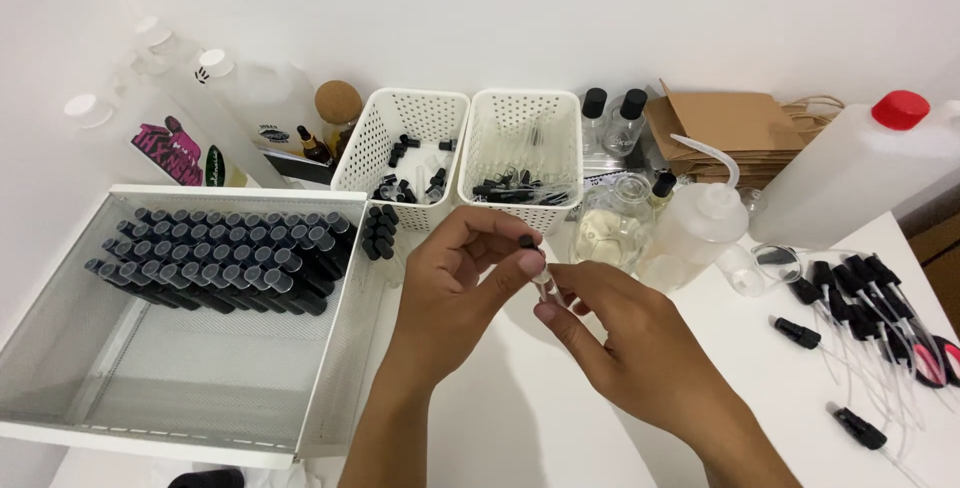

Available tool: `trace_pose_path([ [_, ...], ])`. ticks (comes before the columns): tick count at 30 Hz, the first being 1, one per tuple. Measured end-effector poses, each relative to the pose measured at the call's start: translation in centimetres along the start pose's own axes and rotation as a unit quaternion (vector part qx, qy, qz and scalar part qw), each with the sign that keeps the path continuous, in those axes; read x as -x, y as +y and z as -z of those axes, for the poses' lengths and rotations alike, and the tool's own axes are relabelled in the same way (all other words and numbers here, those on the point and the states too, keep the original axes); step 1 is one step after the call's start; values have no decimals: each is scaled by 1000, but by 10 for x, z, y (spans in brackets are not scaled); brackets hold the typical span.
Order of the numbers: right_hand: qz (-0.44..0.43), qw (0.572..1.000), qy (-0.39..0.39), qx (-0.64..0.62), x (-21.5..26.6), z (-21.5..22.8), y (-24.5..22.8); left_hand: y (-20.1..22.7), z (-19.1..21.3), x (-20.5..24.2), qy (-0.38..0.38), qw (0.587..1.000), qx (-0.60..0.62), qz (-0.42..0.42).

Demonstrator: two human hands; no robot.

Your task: Assembling small perfume bottles by attaching sprayers and caps to vials

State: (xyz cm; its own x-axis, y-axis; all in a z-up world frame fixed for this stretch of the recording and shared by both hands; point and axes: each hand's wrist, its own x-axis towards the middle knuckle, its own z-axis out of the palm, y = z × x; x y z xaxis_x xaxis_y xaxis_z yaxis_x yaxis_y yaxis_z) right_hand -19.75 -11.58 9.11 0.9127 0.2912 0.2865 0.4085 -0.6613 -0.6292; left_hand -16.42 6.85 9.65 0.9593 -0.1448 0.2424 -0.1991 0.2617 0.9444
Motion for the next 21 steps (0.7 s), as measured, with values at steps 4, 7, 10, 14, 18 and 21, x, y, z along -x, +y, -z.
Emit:
trace_pose_path([
  [4, 24, 998, 6, -50, 0, 1, -1, -9, 5, -5, -17, 999, 11, -34],
  [7, 48, 996, 44, -59, -1, 1, -5, -13, 7, -11, 53, 997, -43, -32],
  [10, 50, 994, 78, -63, 0, 0, -4, -12, 10, -10, 86, 993, -70, -26],
  [14, 23, 997, 65, -36, -1, 1, -5, -14, 6, -5, 4, 998, 4, -55],
  [18, 64, 995, 63, -50, -1, 0, -5, -24, 3, -8, 8, 999, -5, -44],
  [21, 70, 993, 77, -58, 0, 0, -3, -17, 5, -12, 74, 997, 2, -3],
])
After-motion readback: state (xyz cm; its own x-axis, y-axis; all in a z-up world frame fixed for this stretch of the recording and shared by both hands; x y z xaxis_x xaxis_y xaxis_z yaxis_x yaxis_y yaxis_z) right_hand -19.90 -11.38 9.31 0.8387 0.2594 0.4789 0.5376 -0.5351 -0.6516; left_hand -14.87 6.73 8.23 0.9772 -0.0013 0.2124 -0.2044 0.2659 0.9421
